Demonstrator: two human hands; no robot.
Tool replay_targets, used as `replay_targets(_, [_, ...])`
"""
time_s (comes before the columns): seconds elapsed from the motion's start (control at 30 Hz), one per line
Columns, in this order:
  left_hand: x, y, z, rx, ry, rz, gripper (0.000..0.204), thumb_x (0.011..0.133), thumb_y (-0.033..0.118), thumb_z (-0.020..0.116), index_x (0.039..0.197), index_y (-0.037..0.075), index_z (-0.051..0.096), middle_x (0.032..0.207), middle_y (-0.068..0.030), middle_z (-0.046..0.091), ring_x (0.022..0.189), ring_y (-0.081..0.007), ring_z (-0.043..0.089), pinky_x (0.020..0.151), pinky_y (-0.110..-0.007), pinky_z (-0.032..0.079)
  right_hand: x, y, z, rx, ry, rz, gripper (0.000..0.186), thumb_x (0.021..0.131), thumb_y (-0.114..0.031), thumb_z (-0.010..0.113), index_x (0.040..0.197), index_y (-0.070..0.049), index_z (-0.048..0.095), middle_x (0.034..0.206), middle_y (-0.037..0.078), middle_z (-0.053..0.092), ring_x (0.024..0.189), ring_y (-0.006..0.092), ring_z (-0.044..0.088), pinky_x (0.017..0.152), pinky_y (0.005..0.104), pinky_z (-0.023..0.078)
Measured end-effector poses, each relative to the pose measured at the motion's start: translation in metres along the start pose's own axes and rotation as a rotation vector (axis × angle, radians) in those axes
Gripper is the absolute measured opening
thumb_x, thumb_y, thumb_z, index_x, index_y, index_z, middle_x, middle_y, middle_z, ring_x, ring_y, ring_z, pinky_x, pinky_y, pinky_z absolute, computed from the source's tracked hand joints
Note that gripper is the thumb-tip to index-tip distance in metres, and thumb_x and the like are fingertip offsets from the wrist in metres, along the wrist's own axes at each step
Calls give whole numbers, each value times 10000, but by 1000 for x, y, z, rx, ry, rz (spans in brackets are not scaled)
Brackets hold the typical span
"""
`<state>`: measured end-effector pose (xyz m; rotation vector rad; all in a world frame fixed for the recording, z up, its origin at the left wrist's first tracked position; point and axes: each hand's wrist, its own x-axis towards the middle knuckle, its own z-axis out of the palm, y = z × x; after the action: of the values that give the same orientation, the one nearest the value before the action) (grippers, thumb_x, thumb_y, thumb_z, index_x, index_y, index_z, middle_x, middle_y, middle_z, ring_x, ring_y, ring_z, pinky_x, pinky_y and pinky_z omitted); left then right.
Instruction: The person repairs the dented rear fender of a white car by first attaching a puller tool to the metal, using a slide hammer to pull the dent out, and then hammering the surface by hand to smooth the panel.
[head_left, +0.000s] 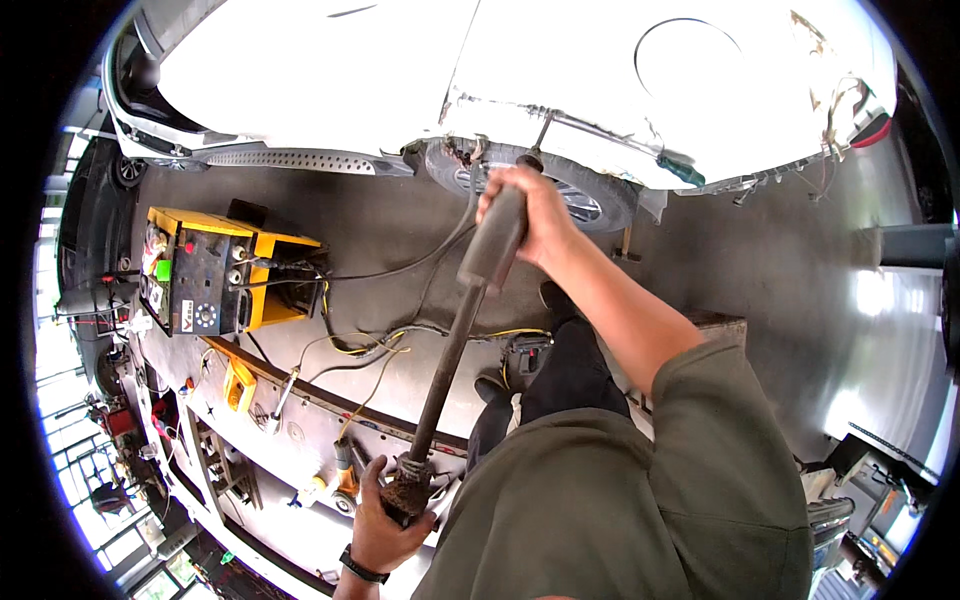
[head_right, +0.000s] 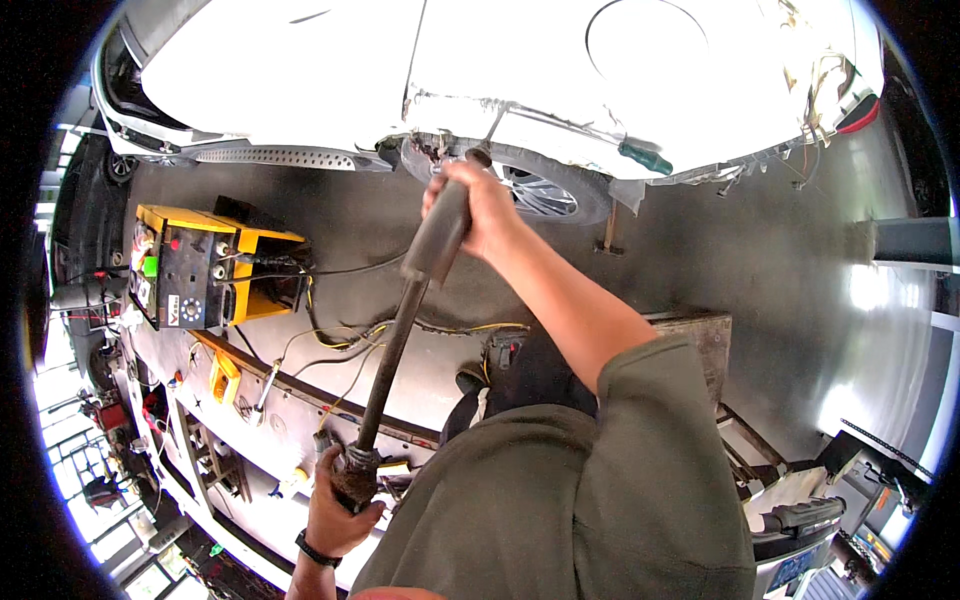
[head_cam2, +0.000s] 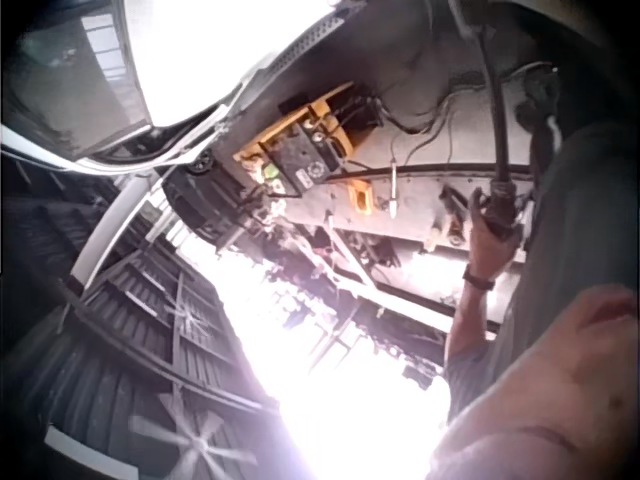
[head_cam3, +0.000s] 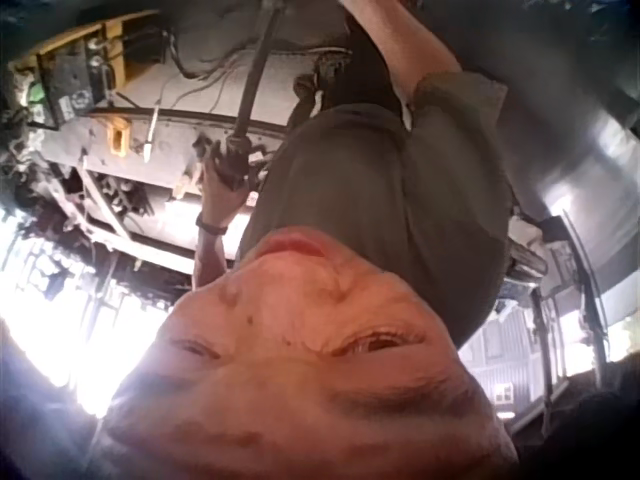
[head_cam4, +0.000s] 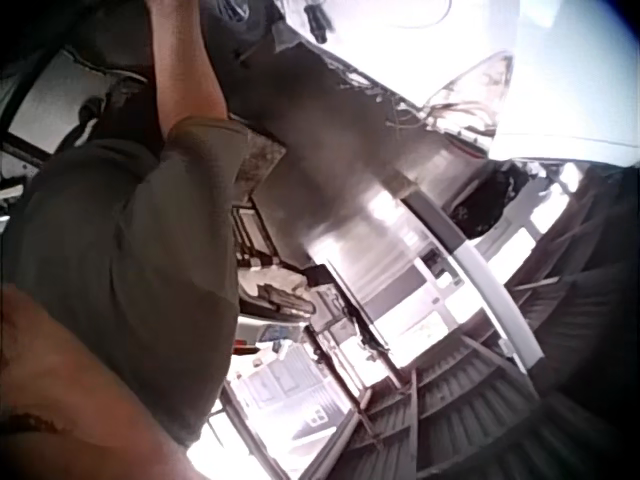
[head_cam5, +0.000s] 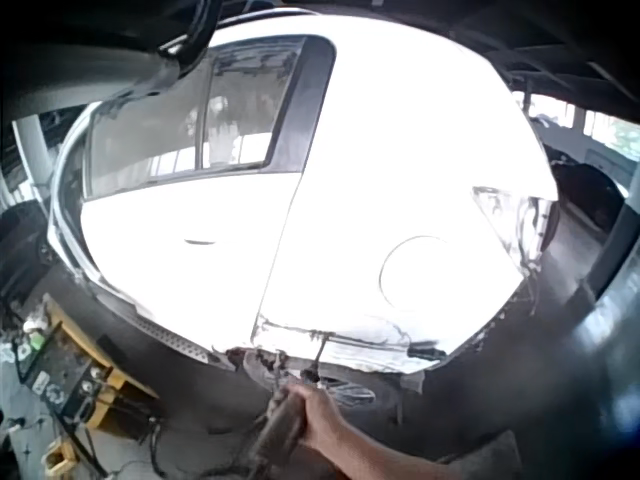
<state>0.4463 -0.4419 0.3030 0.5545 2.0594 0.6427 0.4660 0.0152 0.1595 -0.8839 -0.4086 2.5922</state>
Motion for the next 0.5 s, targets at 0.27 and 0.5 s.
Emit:
replay_targets(0.27, [-120,-96,-29,-280,-19,-334,1243,729,88,922,1636,14,75,1242,-213,665,1034,-261,698,896,-392,581,-181,240,51,-632,-531,596,540,1049,-401,671,1528,-182,555,1505,191,598,1298,334,626,1103,451,514])
replay_targets(0.5, [-107,-178,60,-167,287,11,1172,675,138,938,1584,-22,216,1153,-235,724,967,-275,744,885,-434,599,-188,258,67,-164,-468,491,149,991,-155,755,1035,-50,658,913,20,661,863,140,661,819,325,553])
